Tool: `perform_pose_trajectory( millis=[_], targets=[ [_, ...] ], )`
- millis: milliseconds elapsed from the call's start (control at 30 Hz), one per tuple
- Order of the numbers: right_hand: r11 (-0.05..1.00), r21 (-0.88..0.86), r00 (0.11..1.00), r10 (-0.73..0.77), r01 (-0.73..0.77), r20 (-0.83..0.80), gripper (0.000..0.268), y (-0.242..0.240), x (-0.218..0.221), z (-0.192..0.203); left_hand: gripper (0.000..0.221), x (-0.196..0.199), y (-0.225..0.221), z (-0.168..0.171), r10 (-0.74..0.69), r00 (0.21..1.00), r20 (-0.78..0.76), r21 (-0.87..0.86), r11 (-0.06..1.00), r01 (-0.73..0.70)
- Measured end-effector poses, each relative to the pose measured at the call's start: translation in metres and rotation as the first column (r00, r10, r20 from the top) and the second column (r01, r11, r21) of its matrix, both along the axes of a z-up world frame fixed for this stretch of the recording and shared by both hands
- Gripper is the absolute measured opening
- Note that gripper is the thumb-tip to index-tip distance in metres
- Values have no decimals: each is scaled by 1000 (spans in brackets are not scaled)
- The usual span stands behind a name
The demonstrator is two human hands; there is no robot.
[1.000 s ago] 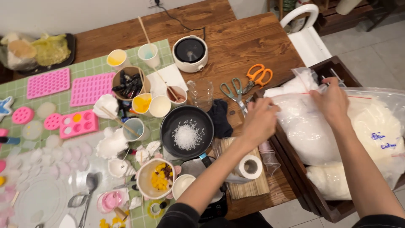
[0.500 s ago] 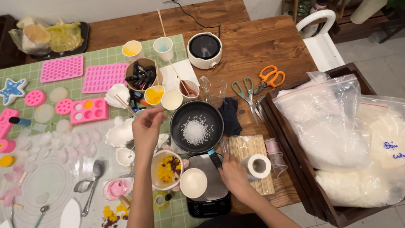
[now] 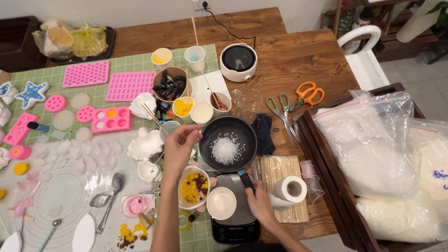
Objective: Pouring melted wax into molds and preparing wax beads for melting.
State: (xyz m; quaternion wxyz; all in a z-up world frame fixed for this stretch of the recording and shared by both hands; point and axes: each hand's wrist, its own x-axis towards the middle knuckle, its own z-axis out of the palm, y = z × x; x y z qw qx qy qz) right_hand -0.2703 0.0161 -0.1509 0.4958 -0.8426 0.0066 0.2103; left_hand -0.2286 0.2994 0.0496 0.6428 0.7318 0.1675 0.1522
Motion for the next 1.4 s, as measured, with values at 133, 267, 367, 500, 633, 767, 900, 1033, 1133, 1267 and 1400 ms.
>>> perform_pose_trajectory(
  millis=[133,267,367,500,633,767,900,1033,1133,1267,1400],
  targets=[
    [993,-119,990,44,-28,134,43,-19,0,44,17,1,8,-5,30,998,-46,1,1000,-30],
    [983,-176,999,40,-44,-25,39,-35,-1,90,17,7,8,-7,16,1000,1,-27,999,-16],
    [995,-98,999,-9,5,-41,32,-42,4,114,17,12,0,3,29,998,-53,21,999,-28],
    [976,-212,987,5,-40,-161,32,-50,29,163,17,27,-1,0,23,997,68,-38,999,-20],
    [990,-140,997,-21,11,-69,32,-44,83,201,18,45,-1,27,139,976,168,-188,976,-107],
    [996,59,910,31,-61,412,34,-25,186,176,19,76,2,46,211,940,268,-243,959,-146],
    [996,-66,910,-28,61,413,38,18,276,173,18,99,-6,53,161,948,276,-188,976,-112],
    [1000,10,837,-25,23,547,37,44,354,111,18,117,-10,46,146,959,242,-203,974,-97],
    [999,-9,816,-26,38,578,40,58,382,96,18,126,-8,44,136,967,215,-203,975,-92],
    [997,-52,903,-31,59,428,43,63,399,76,18,131,-2,37,147,973,179,-197,974,-111],
    [1000,13,936,-26,23,352,42,59,402,70,17,137,-3,25,160,978,137,-221,967,-127]
  ],
)
